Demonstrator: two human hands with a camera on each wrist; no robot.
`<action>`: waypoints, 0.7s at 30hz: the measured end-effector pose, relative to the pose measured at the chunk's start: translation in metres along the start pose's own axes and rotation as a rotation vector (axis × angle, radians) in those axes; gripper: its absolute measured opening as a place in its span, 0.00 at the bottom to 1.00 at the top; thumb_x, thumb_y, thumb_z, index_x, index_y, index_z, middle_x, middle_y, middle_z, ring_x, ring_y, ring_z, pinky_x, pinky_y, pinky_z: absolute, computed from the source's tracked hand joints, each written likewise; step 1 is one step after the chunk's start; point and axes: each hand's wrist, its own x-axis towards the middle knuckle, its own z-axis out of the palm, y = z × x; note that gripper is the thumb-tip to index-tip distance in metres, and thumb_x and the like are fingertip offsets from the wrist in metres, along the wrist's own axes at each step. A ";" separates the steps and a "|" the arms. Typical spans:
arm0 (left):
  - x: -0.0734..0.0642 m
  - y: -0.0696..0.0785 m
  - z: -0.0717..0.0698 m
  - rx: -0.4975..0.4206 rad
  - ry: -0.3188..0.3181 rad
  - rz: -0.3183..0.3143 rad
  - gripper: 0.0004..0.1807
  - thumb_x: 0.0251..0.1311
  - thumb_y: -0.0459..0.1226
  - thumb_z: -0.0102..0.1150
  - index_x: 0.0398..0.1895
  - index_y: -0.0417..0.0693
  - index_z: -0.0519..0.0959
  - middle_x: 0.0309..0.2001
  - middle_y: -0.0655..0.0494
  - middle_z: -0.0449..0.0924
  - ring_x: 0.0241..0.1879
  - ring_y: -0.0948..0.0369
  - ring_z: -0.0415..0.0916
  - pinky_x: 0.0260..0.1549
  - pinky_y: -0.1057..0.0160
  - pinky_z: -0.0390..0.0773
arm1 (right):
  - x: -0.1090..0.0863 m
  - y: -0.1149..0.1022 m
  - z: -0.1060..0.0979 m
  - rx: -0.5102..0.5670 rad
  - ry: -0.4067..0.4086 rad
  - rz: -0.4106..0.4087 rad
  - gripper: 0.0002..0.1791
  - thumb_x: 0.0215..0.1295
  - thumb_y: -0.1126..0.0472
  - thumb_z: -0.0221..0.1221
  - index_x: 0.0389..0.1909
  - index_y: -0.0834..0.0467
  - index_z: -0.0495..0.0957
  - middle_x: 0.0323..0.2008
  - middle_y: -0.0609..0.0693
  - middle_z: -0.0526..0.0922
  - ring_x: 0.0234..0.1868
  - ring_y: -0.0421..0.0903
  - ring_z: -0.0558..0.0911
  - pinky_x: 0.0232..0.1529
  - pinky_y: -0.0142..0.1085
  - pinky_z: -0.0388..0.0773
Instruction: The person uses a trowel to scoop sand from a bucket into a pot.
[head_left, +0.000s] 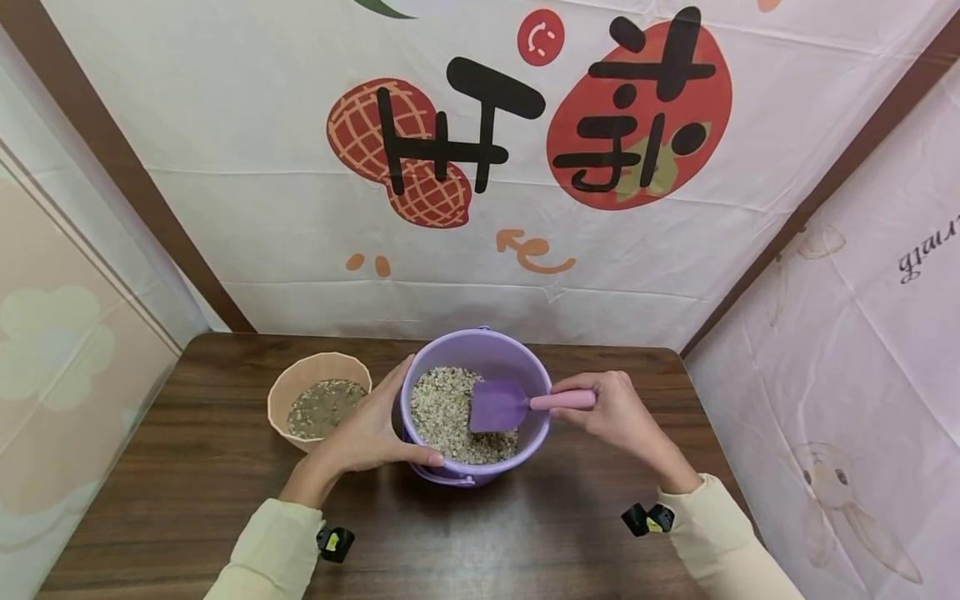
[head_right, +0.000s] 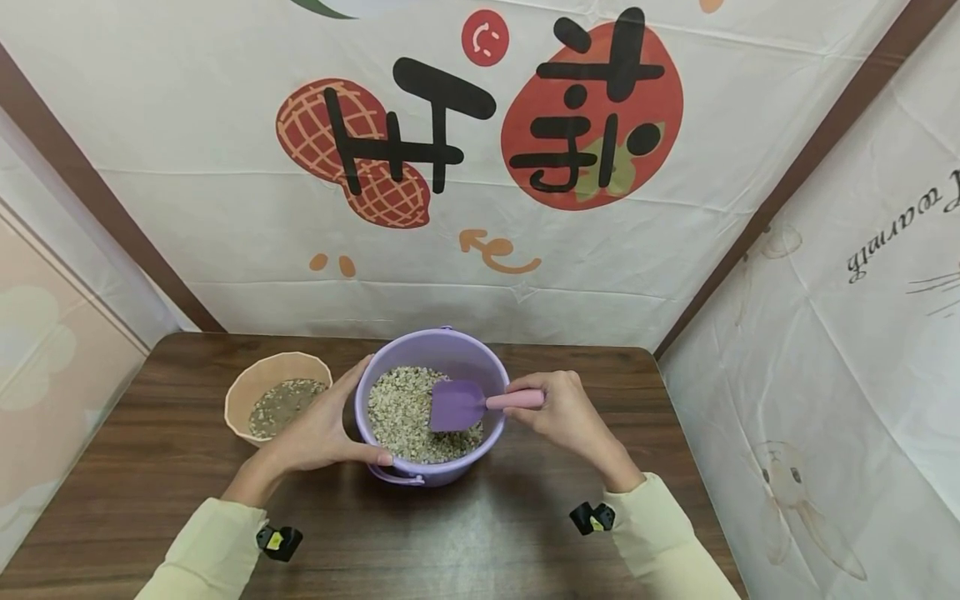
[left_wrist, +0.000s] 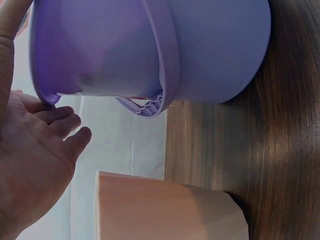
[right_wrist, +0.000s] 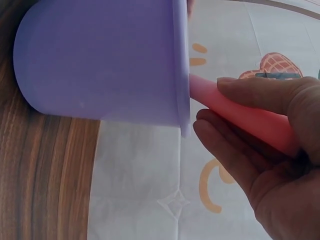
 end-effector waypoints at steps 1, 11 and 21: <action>0.000 0.000 0.000 0.000 0.000 -0.002 0.79 0.27 0.63 0.85 0.83 0.54 0.45 0.79 0.47 0.51 0.74 0.48 0.55 0.68 0.37 0.60 | 0.001 -0.001 0.001 0.005 -0.008 0.001 0.15 0.52 0.69 0.76 0.40 0.51 0.92 0.37 0.40 0.90 0.39 0.37 0.87 0.36 0.31 0.83; 0.000 0.001 0.000 0.000 0.003 -0.017 0.80 0.26 0.63 0.85 0.83 0.52 0.45 0.79 0.47 0.50 0.75 0.48 0.53 0.69 0.37 0.58 | 0.011 -0.008 0.011 -0.023 -0.033 0.042 0.12 0.54 0.67 0.75 0.39 0.51 0.92 0.35 0.38 0.90 0.38 0.35 0.87 0.33 0.31 0.83; -0.001 0.001 0.001 0.021 0.002 -0.030 0.81 0.26 0.63 0.85 0.83 0.51 0.44 0.80 0.44 0.48 0.76 0.45 0.52 0.70 0.37 0.58 | 0.015 -0.010 0.020 0.003 -0.044 0.079 0.12 0.56 0.68 0.74 0.41 0.53 0.91 0.33 0.36 0.89 0.39 0.34 0.87 0.33 0.31 0.84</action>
